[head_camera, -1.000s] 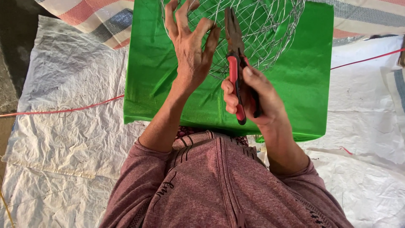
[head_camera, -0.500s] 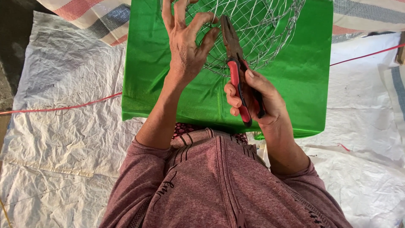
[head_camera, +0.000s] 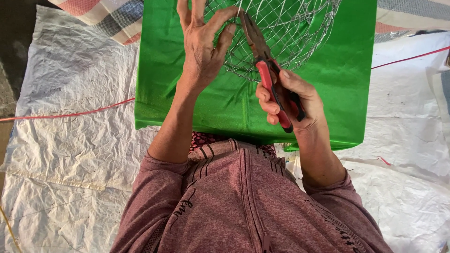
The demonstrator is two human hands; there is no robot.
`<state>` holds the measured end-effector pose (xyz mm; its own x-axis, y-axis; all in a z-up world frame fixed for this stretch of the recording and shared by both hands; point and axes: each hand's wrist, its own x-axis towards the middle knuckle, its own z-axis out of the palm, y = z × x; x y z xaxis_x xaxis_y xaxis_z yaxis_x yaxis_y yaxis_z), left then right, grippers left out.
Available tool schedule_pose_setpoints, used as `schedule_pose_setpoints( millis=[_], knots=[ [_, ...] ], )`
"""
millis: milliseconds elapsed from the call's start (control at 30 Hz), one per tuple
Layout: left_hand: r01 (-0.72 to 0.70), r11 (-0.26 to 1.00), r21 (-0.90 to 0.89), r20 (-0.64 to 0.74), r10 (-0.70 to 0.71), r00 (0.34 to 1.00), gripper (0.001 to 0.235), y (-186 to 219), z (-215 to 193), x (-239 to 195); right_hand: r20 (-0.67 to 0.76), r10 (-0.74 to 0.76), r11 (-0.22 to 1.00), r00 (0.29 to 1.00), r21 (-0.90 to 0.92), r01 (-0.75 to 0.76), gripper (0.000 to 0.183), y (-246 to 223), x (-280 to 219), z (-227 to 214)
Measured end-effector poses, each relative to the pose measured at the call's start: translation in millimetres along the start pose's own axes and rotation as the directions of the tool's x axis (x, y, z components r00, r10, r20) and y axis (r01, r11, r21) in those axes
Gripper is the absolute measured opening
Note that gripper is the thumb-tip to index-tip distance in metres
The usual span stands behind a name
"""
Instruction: Using pliers to bend and secure wire mesh components together to form a basket-like structure.
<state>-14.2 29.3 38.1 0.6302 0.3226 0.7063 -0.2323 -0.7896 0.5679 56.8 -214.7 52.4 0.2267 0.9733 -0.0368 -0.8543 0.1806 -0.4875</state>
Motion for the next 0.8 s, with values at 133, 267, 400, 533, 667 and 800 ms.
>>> schedule_pose_setpoints(
  millis=[133, 267, 400, 533, 667, 800],
  knots=[
    [-0.033, 0.999, 0.032, -0.011, 0.034, 0.999, 0.027, 2.8, -3.8, 2.1, -0.027, -0.017, 0.998, 0.999, -0.061, 0.015, 0.034, 2.0, 0.7, 8.2],
    [-0.079, 0.995, 0.068, 0.016, 0.078, 0.997, 0.024, 0.7, -6.6, 2.8, -0.079, -0.039, 0.993, 0.996, -0.112, 0.03, 0.027, 6.3, 4.4, 12.5],
    [-0.056, 0.997, 0.05, 0.013, 0.055, 0.998, 0.019, 0.1, -6.2, 1.0, -0.084, -0.047, 0.99, 0.995, -0.137, 0.035, 0.023, 8.8, 8.9, 14.7],
    [-0.051, 0.998, 0.037, 0.017, 0.051, 0.999, 0.017, 1.1, -6.3, 1.4, -0.076, -0.074, 0.988, 0.994, -0.139, 0.063, 0.02, 13.8, 13.6, 5.8],
    [-0.057, 0.998, 0.041, 0.005, 0.057, 0.998, 0.021, 3.5, -6.6, 1.9, -0.022, -0.084, 0.982, 0.996, -0.173, 0.079, 0.017, 19.2, 16.9, 3.8],
    [-0.045, 0.997, 0.063, 0.007, 0.045, 0.999, 0.025, 0.7, -4.5, -3.0, 0.119, -0.023, 0.999, 0.993, -0.034, 0.027, 0.025, 24.9, 15.0, -12.8]
  ],
)
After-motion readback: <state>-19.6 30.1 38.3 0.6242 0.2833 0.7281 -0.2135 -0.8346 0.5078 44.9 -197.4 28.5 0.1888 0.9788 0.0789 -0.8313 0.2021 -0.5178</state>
